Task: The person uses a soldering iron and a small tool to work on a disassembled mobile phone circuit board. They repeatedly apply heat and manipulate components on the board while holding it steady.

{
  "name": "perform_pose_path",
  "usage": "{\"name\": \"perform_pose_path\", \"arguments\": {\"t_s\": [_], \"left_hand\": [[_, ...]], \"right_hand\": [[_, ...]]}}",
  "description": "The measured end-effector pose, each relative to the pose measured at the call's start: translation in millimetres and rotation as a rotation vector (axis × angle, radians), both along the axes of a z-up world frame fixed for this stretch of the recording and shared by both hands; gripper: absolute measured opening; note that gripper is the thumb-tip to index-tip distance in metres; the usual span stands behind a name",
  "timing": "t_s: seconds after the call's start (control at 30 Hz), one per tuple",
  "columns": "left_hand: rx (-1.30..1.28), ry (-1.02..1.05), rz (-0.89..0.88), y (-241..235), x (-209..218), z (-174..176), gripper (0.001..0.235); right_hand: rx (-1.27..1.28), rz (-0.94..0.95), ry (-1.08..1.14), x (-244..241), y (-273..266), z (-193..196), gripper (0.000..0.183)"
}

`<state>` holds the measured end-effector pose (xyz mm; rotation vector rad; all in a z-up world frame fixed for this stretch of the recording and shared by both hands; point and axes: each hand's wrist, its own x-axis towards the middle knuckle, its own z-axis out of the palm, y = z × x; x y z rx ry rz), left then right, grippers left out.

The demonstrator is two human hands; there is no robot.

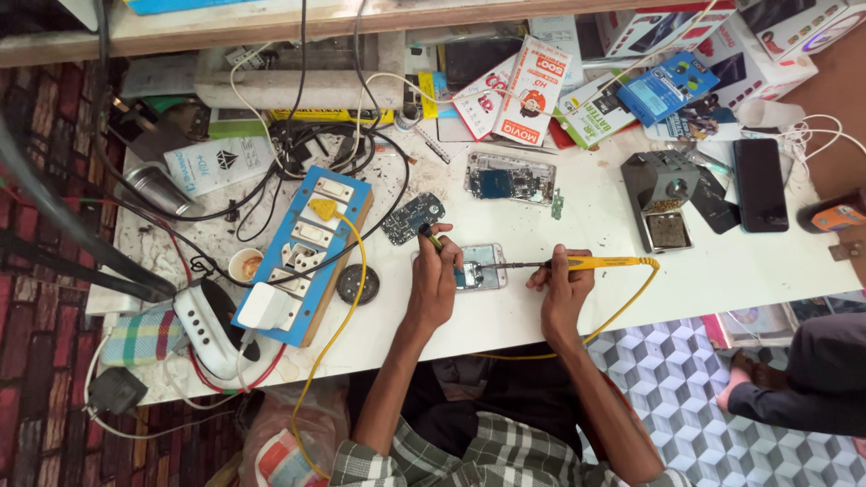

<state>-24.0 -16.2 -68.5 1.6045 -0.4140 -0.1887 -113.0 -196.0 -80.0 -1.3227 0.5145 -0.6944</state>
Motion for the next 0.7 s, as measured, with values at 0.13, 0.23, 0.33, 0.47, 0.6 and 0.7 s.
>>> {"name": "perform_pose_path", "arguments": {"t_s": [0.13, 0.23, 0.33, 0.47, 0.6, 0.7], "left_hand": [[0.05, -0.231, -0.002, 0, -2, -2, 0.023], [0.035, -0.249, 0.011, 0, -6, -7, 0.022], [-0.007, -0.124, 0.009, -3, -4, -7, 0.022], [-0.03, -0.089, 0.04, -4, -6, -8, 0.021], [-0.05, -0.074, 0.026, -2, -4, -5, 0.022], [-0.051, -0.103, 0.03, -2, -3, -5, 0.021]], "right_hand": [[-0.014, 0.014, -0.014, 0, -1, 1, 0.025], [0.051, 0.0, -0.064, -2, -1, -3, 0.024], [0.092, -0.027, -0.11, -2, -3, -6, 0.024], [0.127, -0.017, -0.115, -6, -6, -10, 0.025], [0.104, 0.016, -0.093, -5, -3, -7, 0.026], [0.051, 0.025, -0.082, -5, -2, -5, 0.026]]}}
